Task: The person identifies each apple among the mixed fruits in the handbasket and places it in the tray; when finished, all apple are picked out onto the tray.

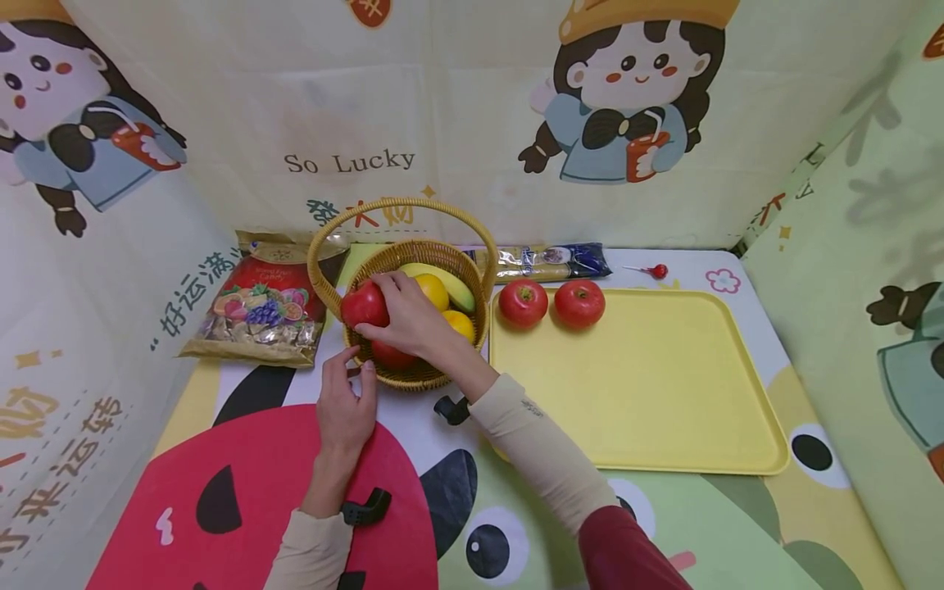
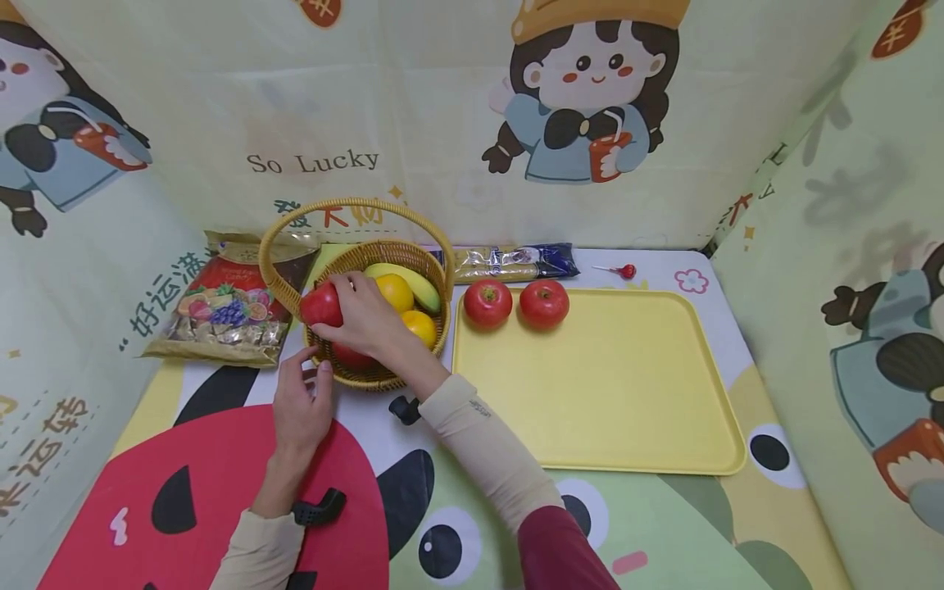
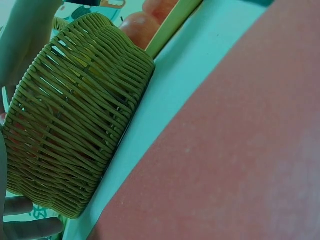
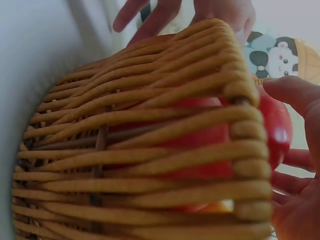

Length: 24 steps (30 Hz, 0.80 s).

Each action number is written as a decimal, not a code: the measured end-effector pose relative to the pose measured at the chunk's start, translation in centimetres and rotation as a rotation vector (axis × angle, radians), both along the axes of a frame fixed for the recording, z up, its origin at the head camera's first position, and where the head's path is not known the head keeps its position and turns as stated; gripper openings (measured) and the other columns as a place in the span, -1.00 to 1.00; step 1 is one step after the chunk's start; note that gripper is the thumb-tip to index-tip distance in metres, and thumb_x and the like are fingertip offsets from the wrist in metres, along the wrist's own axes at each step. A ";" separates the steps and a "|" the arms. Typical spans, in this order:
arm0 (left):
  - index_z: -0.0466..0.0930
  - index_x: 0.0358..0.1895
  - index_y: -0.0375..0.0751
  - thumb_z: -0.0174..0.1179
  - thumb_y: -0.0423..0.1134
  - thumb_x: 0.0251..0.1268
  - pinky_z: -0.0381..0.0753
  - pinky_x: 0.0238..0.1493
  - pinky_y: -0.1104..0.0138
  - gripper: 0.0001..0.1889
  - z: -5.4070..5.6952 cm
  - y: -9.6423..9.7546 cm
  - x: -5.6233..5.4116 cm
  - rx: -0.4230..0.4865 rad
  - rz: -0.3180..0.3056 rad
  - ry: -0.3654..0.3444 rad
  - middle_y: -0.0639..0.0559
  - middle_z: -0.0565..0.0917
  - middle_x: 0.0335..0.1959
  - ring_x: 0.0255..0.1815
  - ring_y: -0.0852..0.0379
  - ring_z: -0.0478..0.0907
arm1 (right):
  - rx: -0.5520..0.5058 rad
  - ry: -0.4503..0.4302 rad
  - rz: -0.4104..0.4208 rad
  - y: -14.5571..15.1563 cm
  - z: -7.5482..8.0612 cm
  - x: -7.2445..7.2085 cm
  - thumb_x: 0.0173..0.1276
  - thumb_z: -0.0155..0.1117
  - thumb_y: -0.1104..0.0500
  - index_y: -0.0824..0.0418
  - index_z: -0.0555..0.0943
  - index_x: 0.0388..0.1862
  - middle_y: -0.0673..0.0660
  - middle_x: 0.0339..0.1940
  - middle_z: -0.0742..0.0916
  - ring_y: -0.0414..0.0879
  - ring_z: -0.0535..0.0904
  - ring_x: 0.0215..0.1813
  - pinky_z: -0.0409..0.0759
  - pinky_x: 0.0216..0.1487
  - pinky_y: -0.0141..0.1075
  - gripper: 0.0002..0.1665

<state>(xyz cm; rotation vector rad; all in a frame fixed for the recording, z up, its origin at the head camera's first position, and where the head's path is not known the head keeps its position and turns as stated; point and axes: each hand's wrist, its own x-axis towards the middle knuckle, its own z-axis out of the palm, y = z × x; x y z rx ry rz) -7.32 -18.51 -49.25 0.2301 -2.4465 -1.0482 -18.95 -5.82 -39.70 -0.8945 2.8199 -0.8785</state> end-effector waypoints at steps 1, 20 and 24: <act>0.43 0.28 -0.18 0.07 -0.04 0.48 0.68 -0.05 -0.03 -0.56 0.0 0.0 0.0 0.000 -0.001 -0.003 -0.19 0.55 0.17 -0.02 -0.11 0.66 | 0.005 -0.001 -0.003 -0.1 -0.1 -0.1 0.28 0.36 -0.24 0.14 0.29 0.49 0.16 0.40 0.47 0.00 0.45 0.33 0.61 0.27 -0.15 -0.07; 0.43 0.28 -0.17 0.06 -0.01 0.48 0.69 -0.05 -0.04 -0.55 0.0 0.0 0.1 0.001 0.006 -0.013 -0.18 0.55 0.18 -0.02 -0.10 0.66 | -0.016 -0.072 -0.012 -1.5 -1.0 -0.6 0.25 0.40 -0.20 0.12 0.21 0.54 0.17 0.43 0.44 -0.01 0.49 0.30 0.63 0.23 -0.20 0.00; 0.42 0.29 -0.16 0.05 0.00 0.48 0.69 -0.04 -0.03 -0.54 0.0 0.0 0.1 0.000 0.007 -0.028 -0.17 0.54 0.19 -0.01 -0.10 0.66 | -0.030 -0.069 -0.016 -1.4 -0.9 -0.5 0.24 0.41 -0.18 0.12 0.22 0.53 0.17 0.43 0.44 -0.02 0.48 0.29 0.64 0.21 -0.22 -0.01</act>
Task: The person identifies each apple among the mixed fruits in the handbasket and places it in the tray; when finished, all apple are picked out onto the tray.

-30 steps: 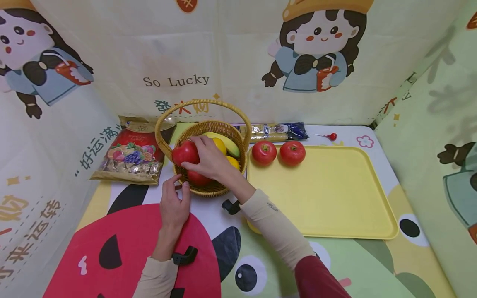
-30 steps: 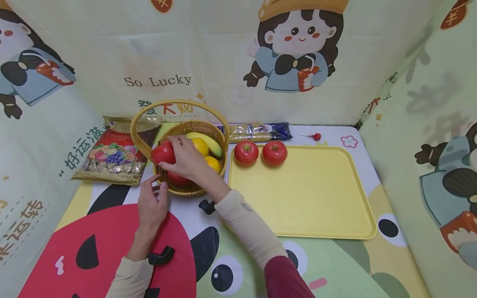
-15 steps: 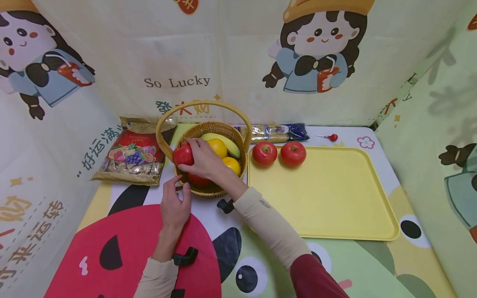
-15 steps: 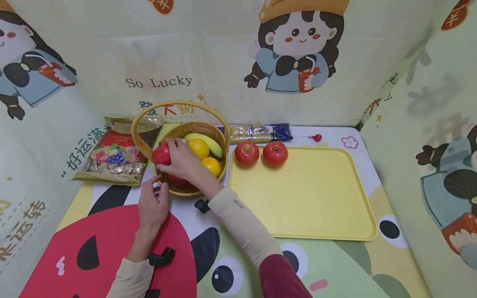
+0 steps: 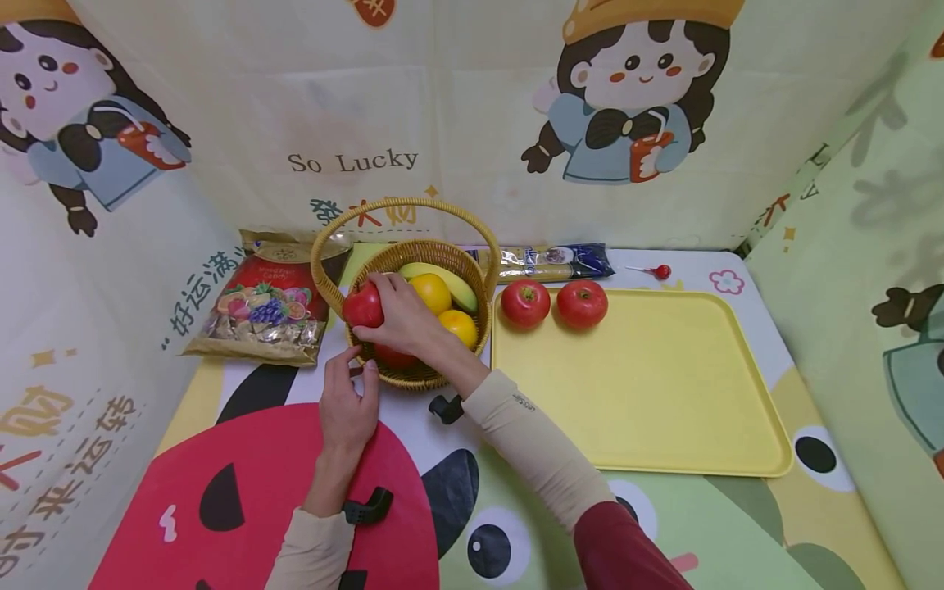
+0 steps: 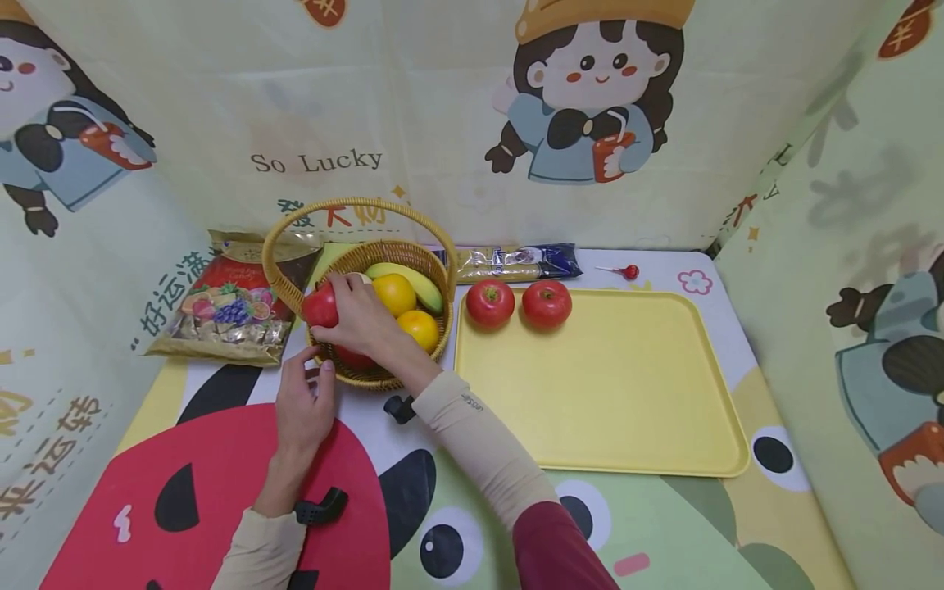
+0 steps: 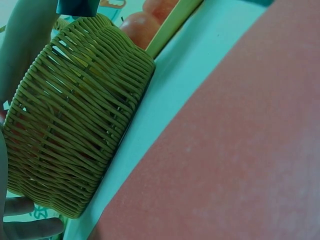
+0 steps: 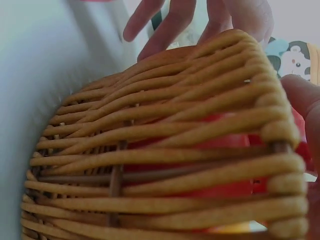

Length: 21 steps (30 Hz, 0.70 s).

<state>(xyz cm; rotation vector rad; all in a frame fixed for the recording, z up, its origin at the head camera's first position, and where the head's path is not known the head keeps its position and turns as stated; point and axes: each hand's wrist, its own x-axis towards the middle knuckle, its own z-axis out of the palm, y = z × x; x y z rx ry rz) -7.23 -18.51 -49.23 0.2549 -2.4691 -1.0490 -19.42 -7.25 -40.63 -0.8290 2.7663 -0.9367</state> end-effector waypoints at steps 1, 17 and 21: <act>0.42 0.29 -0.15 0.05 0.01 0.48 0.69 -0.03 -0.03 -0.54 0.0 0.0 0.0 0.000 0.000 -0.002 -0.17 0.54 0.19 0.00 -0.10 0.66 | -0.008 0.001 0.000 0.1 0.0 0.0 0.23 0.41 -0.18 0.12 0.22 0.52 0.17 0.43 0.44 -0.02 0.48 0.29 0.64 0.20 -0.22 -0.01; 0.42 0.30 -0.16 0.04 0.00 0.49 0.67 -0.03 -0.02 -0.54 0.0 0.2 0.0 0.007 -0.008 0.003 -0.18 0.54 0.17 0.00 -0.09 0.64 | -0.114 0.030 -0.044 2.5 0.7 1.0 0.12 0.45 -0.07 0.08 0.26 0.46 0.14 0.33 0.46 -0.01 0.46 0.25 0.67 0.12 -0.17 -0.05; 0.42 0.30 -0.16 0.06 0.00 0.48 0.69 -0.02 -0.04 -0.54 0.2 0.1 0.0 0.012 -0.009 -0.002 -0.18 0.54 0.18 0.02 -0.10 0.64 | -0.141 0.031 -0.043 3.4 1.0 1.5 0.09 0.49 -0.05 0.08 0.25 0.43 0.13 0.34 0.44 -0.02 0.42 0.28 0.67 0.13 -0.16 -0.03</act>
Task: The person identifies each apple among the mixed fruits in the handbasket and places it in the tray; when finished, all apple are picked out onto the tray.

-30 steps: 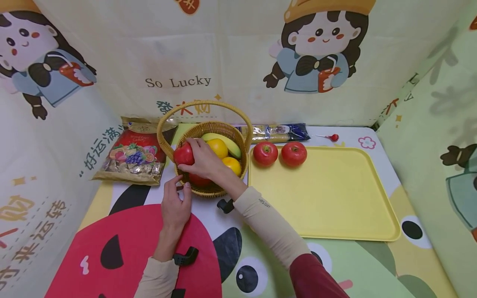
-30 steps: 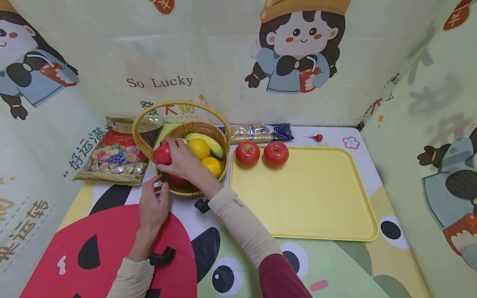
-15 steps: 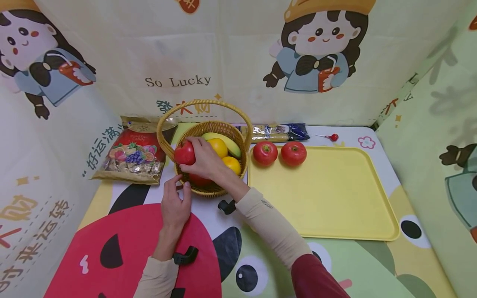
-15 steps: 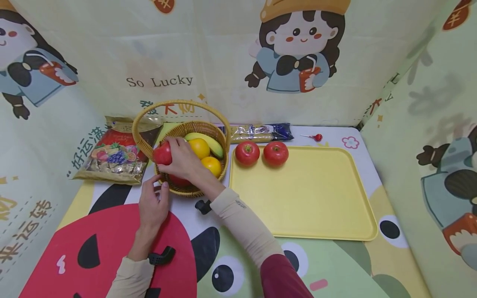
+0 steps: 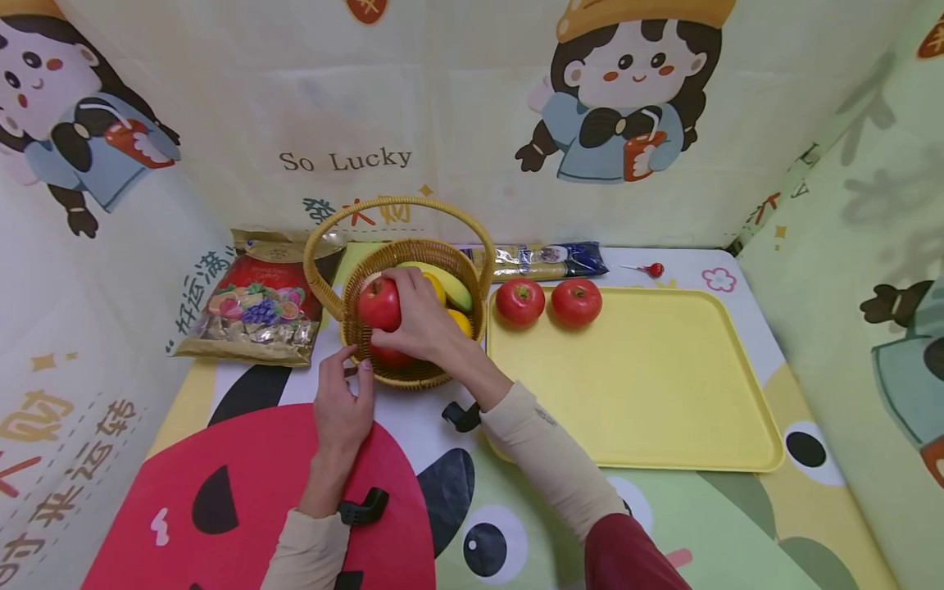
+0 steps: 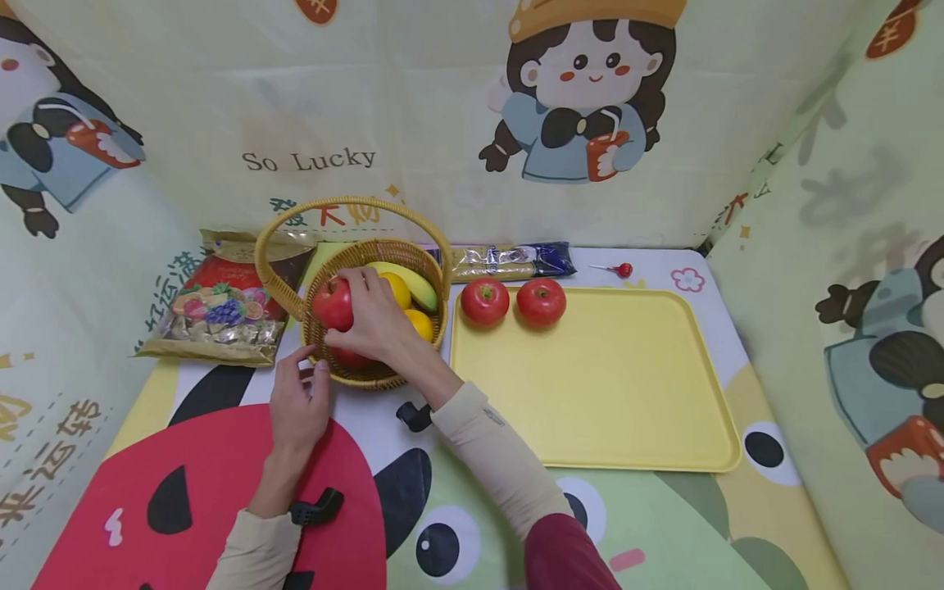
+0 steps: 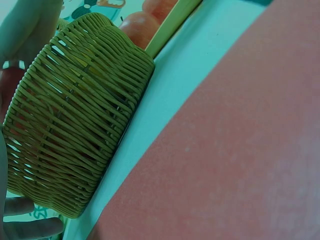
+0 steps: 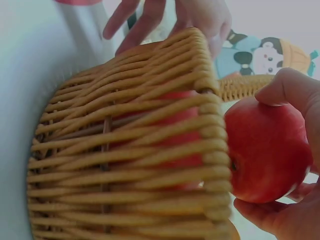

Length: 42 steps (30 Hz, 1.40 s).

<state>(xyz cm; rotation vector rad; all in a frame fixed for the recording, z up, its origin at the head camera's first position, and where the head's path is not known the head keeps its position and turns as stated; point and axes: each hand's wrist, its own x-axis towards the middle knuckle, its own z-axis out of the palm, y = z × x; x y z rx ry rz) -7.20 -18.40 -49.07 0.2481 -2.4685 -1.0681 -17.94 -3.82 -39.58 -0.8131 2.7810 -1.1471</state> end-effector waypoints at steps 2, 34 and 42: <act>0.42 0.30 -0.17 0.06 0.00 0.49 0.68 -0.02 -0.04 -0.54 0.0 0.0 0.0 -0.002 0.002 0.001 -0.18 0.54 0.17 0.02 -0.10 0.64 | -0.015 0.002 0.001 0.4 0.2 0.2 0.07 0.50 -0.04 0.09 0.26 0.41 0.13 0.34 0.43 -0.03 0.40 0.30 0.68 0.13 -0.17 -0.03; 0.44 0.29 -0.16 0.03 0.00 0.50 0.66 -0.06 -0.02 -0.55 -0.1 0.0 0.1 0.002 0.000 0.011 -0.20 0.54 0.15 0.01 -0.11 0.64 | -0.087 0.112 -0.082 8.6 1.6 4.1 -0.03 0.62 0.08 0.13 0.30 0.43 0.13 0.37 0.38 0.02 0.31 0.42 0.65 0.19 -0.01 0.05; 0.42 0.30 -0.16 0.03 0.01 0.50 0.66 -0.06 -0.01 -0.54 -0.1 -0.1 -0.1 0.003 -0.006 0.007 -0.19 0.53 0.16 0.02 -0.09 0.63 | -0.094 0.128 -0.113 10.8 1.5 5.0 -0.02 0.64 0.08 0.13 0.33 0.43 0.16 0.39 0.36 0.07 0.29 0.44 0.63 0.23 0.04 0.04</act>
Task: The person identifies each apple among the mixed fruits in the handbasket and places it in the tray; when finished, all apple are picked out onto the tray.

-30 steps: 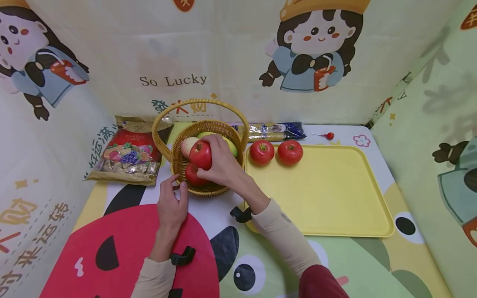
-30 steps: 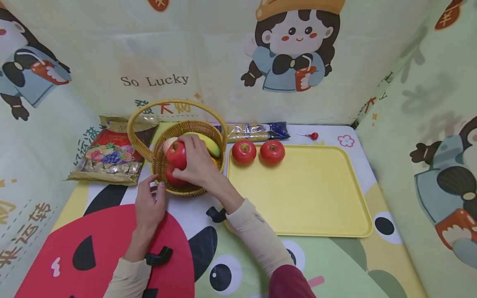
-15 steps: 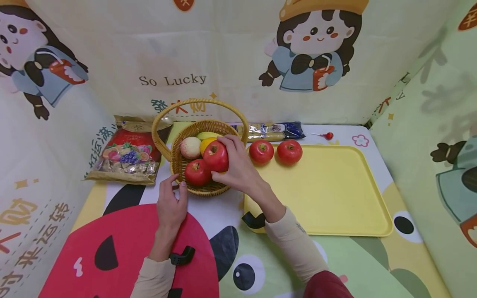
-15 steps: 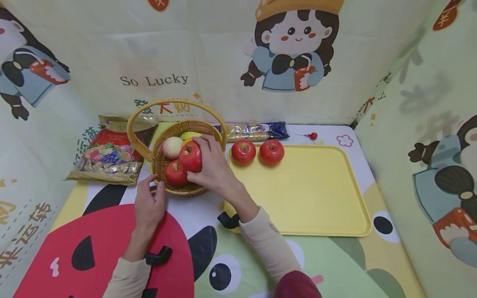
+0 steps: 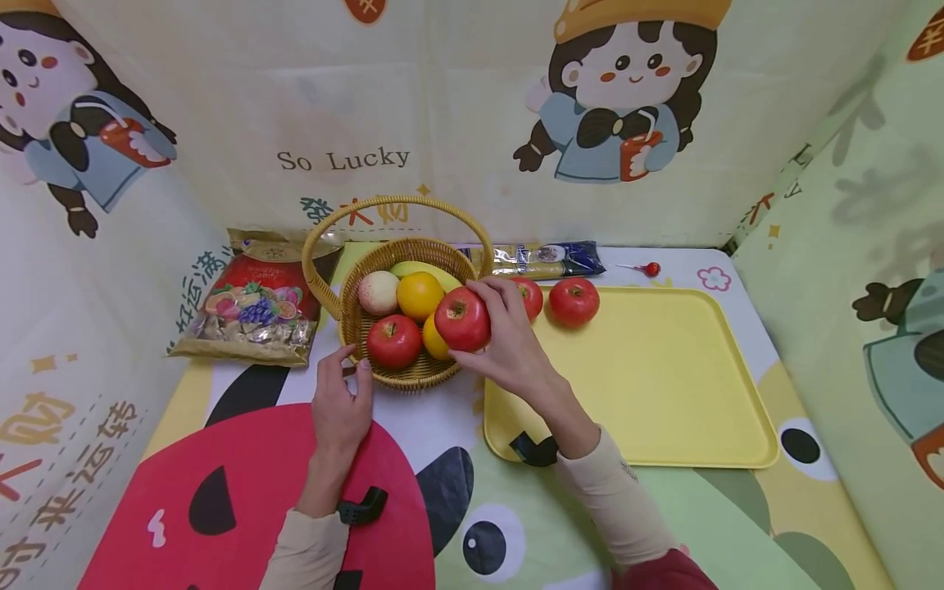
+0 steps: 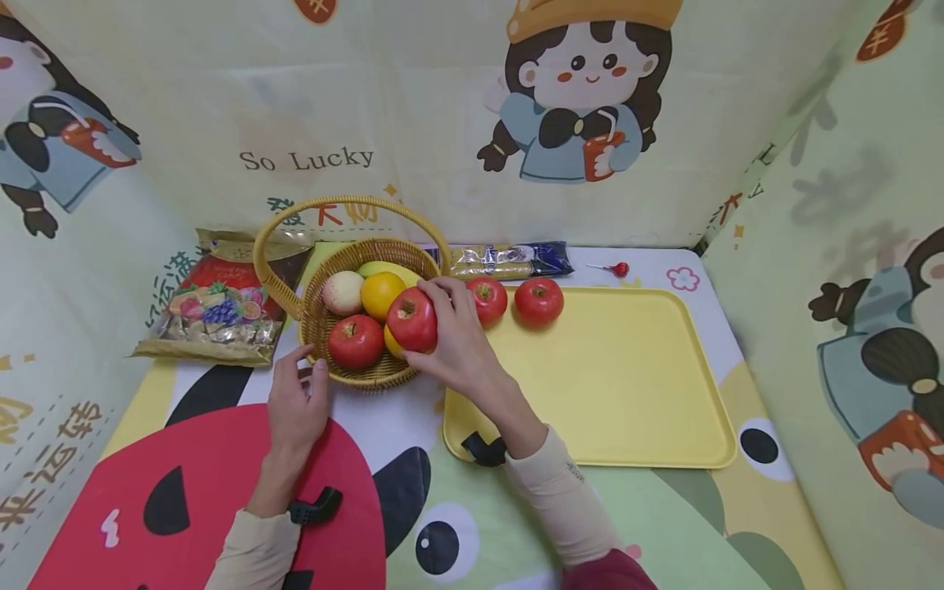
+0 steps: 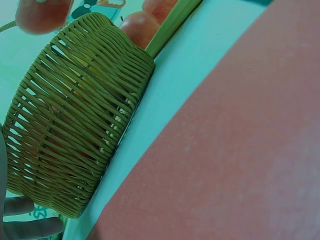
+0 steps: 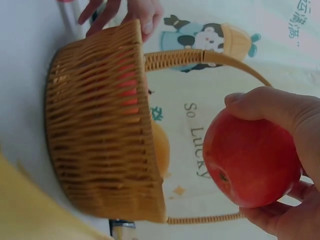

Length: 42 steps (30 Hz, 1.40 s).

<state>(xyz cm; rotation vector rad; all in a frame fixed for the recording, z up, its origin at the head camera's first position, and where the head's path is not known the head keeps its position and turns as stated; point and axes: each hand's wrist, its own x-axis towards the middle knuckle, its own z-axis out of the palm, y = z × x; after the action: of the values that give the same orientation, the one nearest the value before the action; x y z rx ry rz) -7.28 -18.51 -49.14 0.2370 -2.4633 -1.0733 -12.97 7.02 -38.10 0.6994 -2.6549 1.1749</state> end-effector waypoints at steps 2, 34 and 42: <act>0.43 0.30 -0.15 0.03 0.01 0.50 0.66 -0.06 0.00 -0.54 0.0 0.0 0.0 0.003 -0.002 0.001 -0.19 0.54 0.16 0.01 -0.09 0.63 | -0.007 0.020 -0.002 0.6 -0.1 0.2 -0.03 0.65 0.07 0.14 0.34 0.41 0.17 0.38 0.36 0.08 0.29 0.43 0.62 0.23 0.04 0.03; 0.44 0.29 -0.15 0.04 0.01 0.49 0.68 -0.06 -0.05 -0.55 0.0 0.0 0.1 -0.009 0.003 0.001 -0.20 0.55 0.14 0.00 -0.11 0.64 | -0.153 0.072 -0.230 8.2 -0.6 -1.5 -0.04 0.66 0.11 0.17 0.26 0.42 0.19 0.36 0.45 0.04 0.38 0.41 0.66 0.15 0.10 0.09; 0.46 0.28 -0.17 0.05 -0.01 0.49 0.67 -0.06 -0.07 -0.55 0.1 0.0 0.1 -0.008 0.007 0.017 -0.21 0.55 0.13 -0.01 -0.12 0.64 | -0.207 0.046 -0.355 10.6 -0.9 -2.6 0.01 0.60 0.10 0.17 0.21 0.48 0.22 0.36 0.45 0.04 0.38 0.41 0.62 0.18 0.17 0.10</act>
<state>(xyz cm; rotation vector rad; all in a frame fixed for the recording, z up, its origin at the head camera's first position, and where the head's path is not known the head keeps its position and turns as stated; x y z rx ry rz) -7.23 -18.52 -48.99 0.2323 -2.4493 -1.0582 -15.53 17.59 -38.98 0.2062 -2.4362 1.2826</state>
